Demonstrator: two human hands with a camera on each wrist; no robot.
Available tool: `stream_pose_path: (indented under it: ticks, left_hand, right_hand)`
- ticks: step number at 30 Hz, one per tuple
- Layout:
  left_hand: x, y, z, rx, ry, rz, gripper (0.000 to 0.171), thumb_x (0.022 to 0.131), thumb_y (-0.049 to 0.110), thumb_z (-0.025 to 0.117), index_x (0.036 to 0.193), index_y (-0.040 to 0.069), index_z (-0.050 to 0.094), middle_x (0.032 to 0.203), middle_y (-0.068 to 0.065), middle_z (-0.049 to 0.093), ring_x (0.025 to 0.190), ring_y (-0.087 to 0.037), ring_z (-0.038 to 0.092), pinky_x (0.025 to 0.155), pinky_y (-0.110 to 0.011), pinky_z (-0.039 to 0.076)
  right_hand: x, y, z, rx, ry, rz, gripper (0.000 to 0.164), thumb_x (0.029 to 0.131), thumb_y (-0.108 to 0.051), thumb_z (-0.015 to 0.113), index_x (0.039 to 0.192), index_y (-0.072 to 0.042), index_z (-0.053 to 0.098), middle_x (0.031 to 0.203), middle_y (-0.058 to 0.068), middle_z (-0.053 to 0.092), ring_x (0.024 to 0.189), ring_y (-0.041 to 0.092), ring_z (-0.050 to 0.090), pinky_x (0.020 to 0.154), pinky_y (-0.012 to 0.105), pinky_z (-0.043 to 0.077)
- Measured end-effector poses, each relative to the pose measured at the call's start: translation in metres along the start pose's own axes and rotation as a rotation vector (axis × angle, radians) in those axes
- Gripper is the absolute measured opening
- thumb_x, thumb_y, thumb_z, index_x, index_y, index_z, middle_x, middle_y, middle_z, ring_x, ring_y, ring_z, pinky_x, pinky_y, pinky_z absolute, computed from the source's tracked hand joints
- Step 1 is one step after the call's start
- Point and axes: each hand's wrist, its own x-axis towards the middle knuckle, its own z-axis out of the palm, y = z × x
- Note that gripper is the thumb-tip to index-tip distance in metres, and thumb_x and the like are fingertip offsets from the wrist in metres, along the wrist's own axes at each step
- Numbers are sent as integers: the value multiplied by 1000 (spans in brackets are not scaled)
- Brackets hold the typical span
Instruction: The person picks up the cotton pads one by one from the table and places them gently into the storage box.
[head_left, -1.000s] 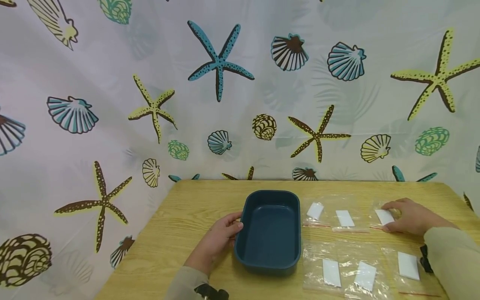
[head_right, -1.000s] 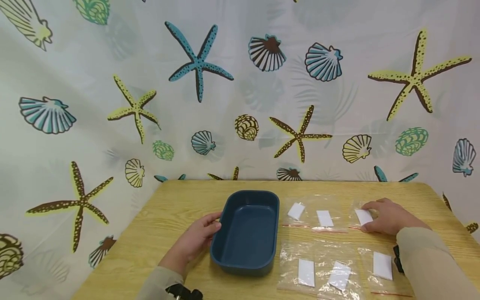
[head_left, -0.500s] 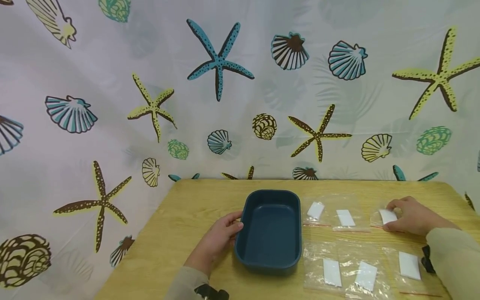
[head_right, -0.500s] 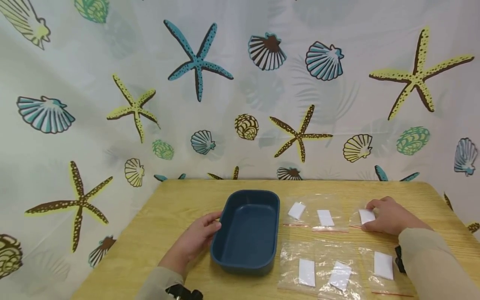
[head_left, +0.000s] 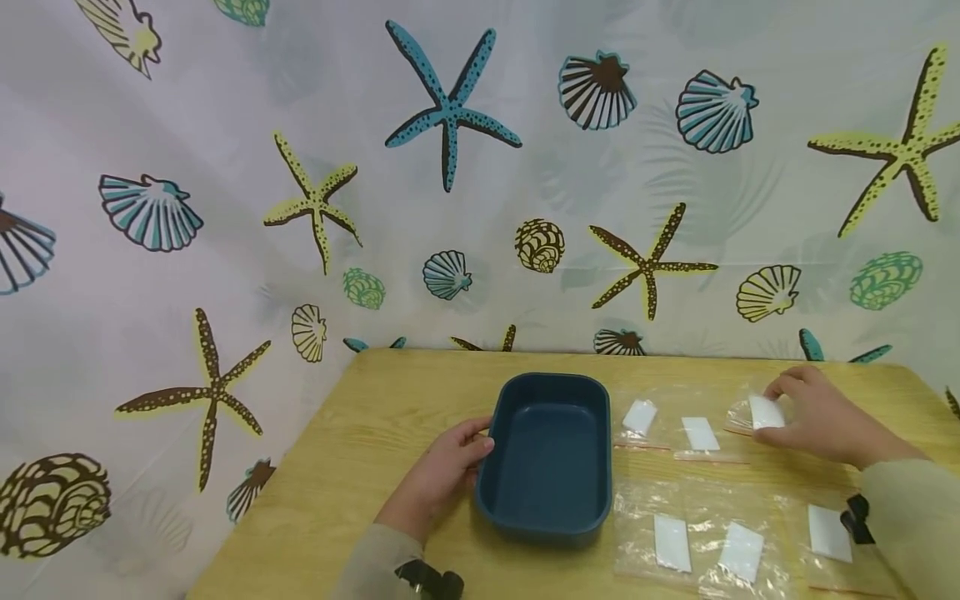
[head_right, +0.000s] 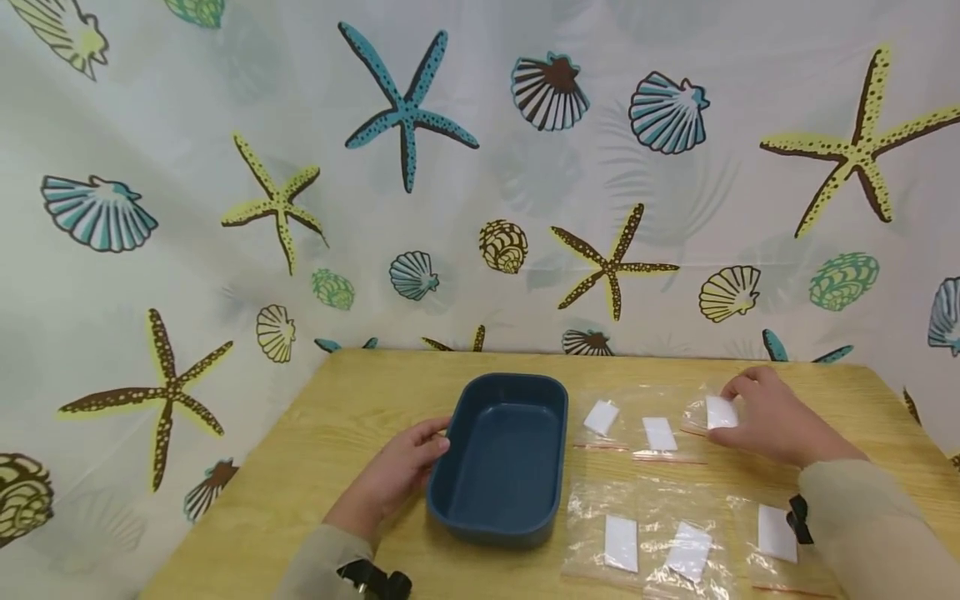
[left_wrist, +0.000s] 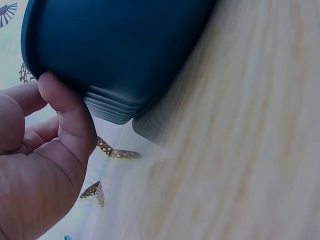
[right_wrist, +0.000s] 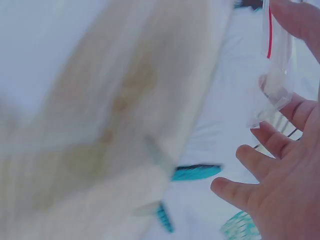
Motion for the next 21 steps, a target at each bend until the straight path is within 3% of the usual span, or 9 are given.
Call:
stream_pose_path:
  ticks: [9,21]
  left_hand:
    - [2,4,1,-32,7,15,49,106,14,54,152,2,41,108,-11,61,89,-18,66,73,-31,56]
    - [2,2,1,-34,7,17,49,105,16,56,151,3,44,104,-9,61,81,-16,64,65,-28,52]
  right_hand:
    - [7,-64,-6,18,26,-44,58,74,-56,86,103,-11,65,145,32,35,125,57,41,97,70,40]
    - [9,-126,13,20,113,-227,49,72,-54,87,98,-19,65,142,21,46,127,46,47,100,62,43]
